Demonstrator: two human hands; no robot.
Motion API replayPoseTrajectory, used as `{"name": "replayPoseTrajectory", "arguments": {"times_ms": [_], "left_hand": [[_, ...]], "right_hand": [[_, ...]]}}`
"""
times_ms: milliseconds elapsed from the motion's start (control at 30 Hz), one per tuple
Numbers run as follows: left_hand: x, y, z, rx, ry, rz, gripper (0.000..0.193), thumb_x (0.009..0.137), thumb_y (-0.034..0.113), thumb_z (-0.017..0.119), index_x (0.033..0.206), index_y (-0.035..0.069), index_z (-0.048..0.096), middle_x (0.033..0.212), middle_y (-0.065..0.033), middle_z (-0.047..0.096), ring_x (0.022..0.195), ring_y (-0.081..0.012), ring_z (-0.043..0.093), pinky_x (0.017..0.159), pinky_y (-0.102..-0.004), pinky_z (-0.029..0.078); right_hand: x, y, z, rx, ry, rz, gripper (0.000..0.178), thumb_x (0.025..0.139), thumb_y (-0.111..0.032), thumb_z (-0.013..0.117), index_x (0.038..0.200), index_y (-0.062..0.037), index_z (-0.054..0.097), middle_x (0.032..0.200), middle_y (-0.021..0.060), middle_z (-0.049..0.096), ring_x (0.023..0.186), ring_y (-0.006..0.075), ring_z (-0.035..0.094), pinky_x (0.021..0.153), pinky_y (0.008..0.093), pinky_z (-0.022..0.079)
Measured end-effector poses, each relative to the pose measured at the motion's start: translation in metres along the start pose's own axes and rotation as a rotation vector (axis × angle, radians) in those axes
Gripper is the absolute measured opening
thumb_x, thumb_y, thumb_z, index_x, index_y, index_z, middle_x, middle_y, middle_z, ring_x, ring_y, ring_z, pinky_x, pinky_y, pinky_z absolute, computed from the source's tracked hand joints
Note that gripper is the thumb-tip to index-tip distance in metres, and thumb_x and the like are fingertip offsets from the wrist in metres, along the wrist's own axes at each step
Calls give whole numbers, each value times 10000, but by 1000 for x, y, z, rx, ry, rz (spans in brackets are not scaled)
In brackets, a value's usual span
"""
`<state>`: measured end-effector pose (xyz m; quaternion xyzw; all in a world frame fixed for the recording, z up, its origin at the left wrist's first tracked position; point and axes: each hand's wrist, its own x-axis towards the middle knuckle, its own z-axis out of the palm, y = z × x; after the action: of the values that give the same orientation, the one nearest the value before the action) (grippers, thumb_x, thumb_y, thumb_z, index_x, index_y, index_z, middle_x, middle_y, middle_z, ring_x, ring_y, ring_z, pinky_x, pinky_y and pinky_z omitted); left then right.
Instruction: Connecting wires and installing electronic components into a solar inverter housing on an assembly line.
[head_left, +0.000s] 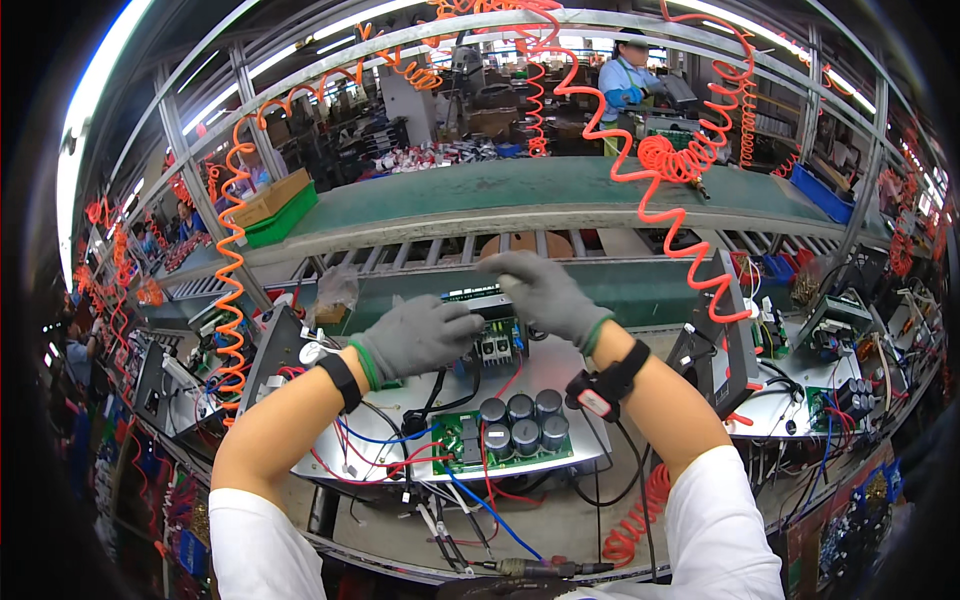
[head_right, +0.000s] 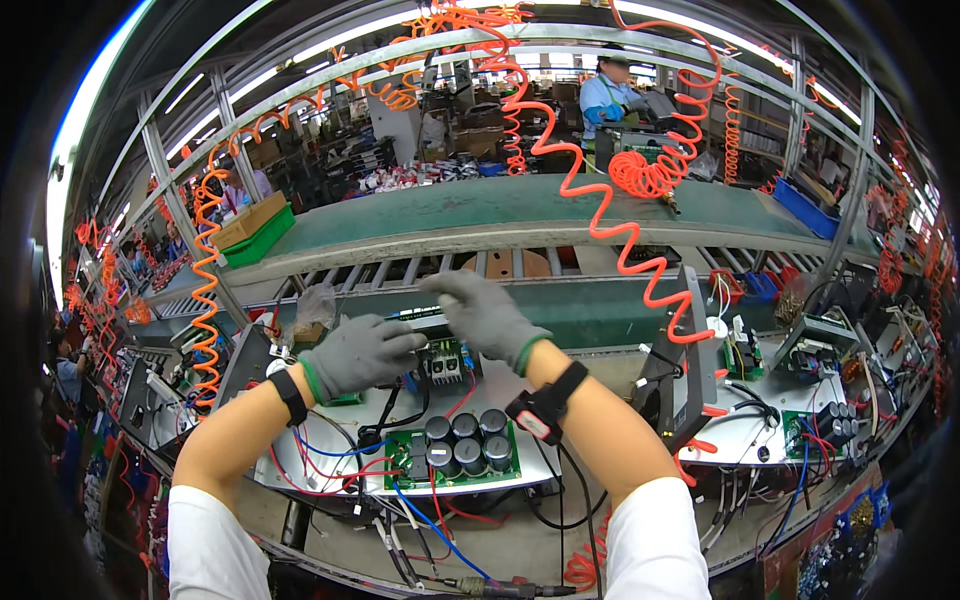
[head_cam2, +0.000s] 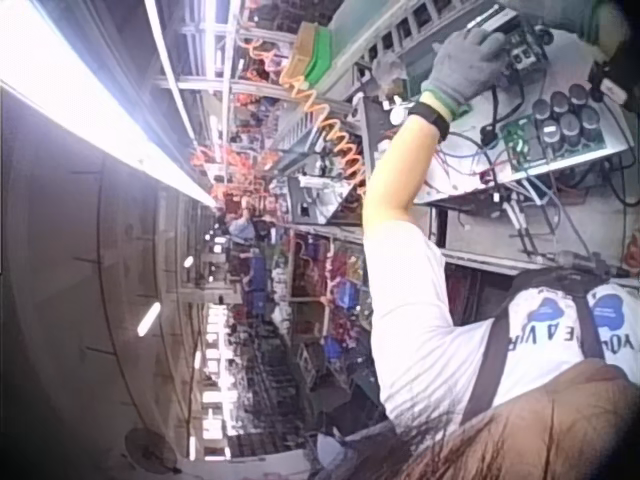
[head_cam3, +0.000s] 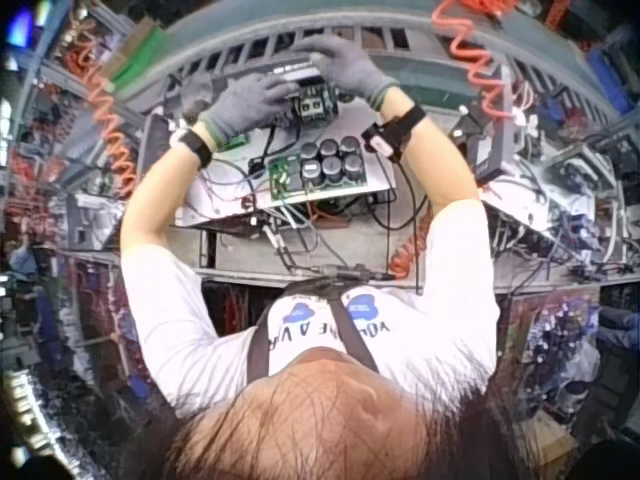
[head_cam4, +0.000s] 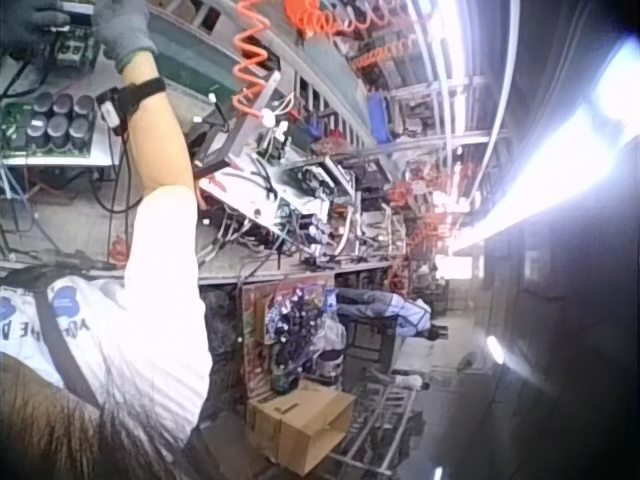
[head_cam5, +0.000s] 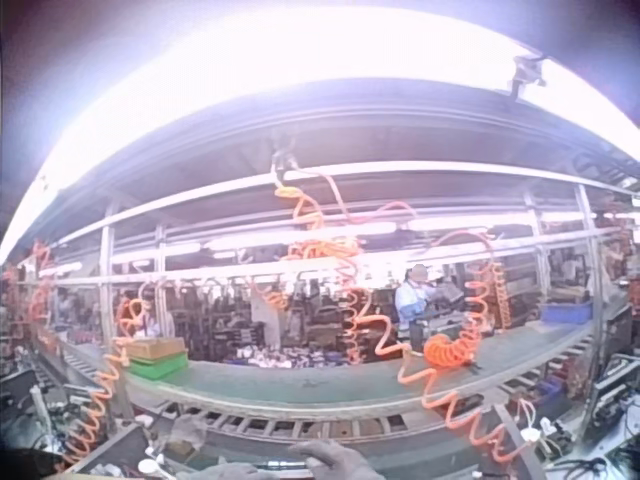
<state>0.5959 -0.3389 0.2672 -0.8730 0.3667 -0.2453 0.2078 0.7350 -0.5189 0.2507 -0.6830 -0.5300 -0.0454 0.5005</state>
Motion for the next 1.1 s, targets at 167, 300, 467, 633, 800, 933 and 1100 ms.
{"name": "replayPoseTrajectory", "arguments": {"times_ms": [167,300,467,633,800,933,1100], "left_hand": [[15,17,-10,-102,-322,-251,278,786,164,600,1062,197,595,1148,16,601,930,-194,629,645,-358,532],[23,17,2,-273,-357,-434,208,852,206,580,1059,192,591,1012,-6,652,825,-261,647,629,-383,518],[18,23,10,-232,-93,-452,196,852,245,594,1042,216,634,958,-5,661,780,-253,651,621,-379,514],[32,33,14,-161,-115,-539,218,851,238,593,1066,221,625,930,-10,660,748,-239,651,596,-370,506],[37,35,22,-112,-86,-619,205,847,220,577,1048,201,614,865,-16,649,720,-234,645,577,-375,499],[39,37,21,-65,-108,-603,185,839,223,567,1017,203,615,836,-17,643,725,-239,648,576,-373,502],[45,42,26,-47,-84,-550,195,790,187,590,977,219,637,851,-2,634,750,-243,645,612,-377,509]], "right_hand": [[-40,17,-36,342,9,347,291,880,-87,504,1144,-30,609,971,69,641,854,156,616,767,288,494],[-67,22,-26,360,-2,499,290,884,-113,529,1145,-22,618,949,58,643,795,126,611,719,273,497],[-67,24,-20,291,-149,519,296,913,-147,534,1179,-32,591,987,25,654,842,83,586,716,249,490],[-63,21,-10,307,-180,539,295,918,-145,521,1180,-31,591,1016,37,661,874,94,598,731,256,491],[-65,27,-6,455,-117,549,289,923,-123,501,1187,-47,592,1051,56,665,972,124,620,768,269,495],[-73,26,-10,482,-64,594,278,924,-119,503,1175,-36,591,1052,63,662,957,126,619,766,269,495],[-87,25,-21,541,-37,596,273,917,-122,524,1160,-25,602,1026,54,653,885,117,605,752,267,496]]}}
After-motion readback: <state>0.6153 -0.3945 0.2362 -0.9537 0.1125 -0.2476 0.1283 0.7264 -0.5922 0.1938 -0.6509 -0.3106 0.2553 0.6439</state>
